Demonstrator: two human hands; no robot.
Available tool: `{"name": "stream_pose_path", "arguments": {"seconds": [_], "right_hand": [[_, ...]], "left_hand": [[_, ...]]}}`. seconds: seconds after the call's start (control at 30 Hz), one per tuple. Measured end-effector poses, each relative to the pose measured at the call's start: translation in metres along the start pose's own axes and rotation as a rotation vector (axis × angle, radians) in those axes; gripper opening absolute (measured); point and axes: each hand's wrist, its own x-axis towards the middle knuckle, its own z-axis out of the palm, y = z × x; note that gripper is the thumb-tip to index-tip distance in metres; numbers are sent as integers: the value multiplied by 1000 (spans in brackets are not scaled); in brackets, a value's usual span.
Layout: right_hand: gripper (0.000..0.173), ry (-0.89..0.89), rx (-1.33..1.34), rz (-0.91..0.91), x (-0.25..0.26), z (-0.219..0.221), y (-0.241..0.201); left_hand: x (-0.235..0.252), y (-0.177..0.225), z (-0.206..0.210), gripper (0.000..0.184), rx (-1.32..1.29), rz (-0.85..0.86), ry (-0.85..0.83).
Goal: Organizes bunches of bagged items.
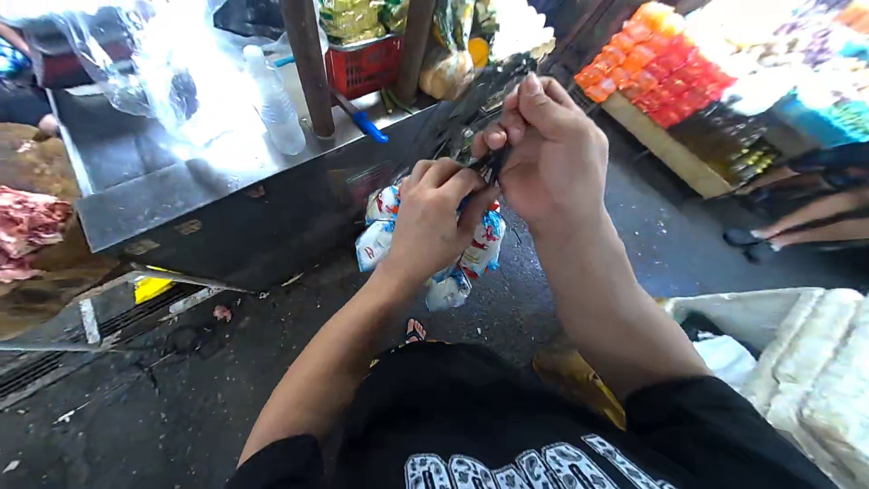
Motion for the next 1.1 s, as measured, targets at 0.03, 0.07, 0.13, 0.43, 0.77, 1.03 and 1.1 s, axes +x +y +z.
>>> {"name": "stream_pose_path", "arguments": {"seconds": [0.03, 0.07, 0.13, 0.43, 0.77, 1.03, 1.1], "right_hand": [[28, -7, 6, -10, 3, 4, -4], [29, -17, 10, -20, 5, 9, -6], [29, -35, 31, -34, 9, 18, -11], [30, -90, 175, -56, 24, 56, -24], [25, -112, 131, -73, 21, 68, -11], [25, -139, 80, -78, 10, 80, -2], [25, -141, 79, -90, 9, 81, -2]], "left_hand": [[2, 1, -4, 18, -26, -11, 11], [3, 1, -10, 19, -77, -21, 14], [2, 1, -25, 24, -184, -46, -13], [-48, -12, -82, 22, -63, -161, -59], [-91, -17, -51, 22, 142, -223, 266], [-28, 12, -40, 33, 248, -162, 260], [-25, 11, -40, 29, 263, -181, 267]]}}
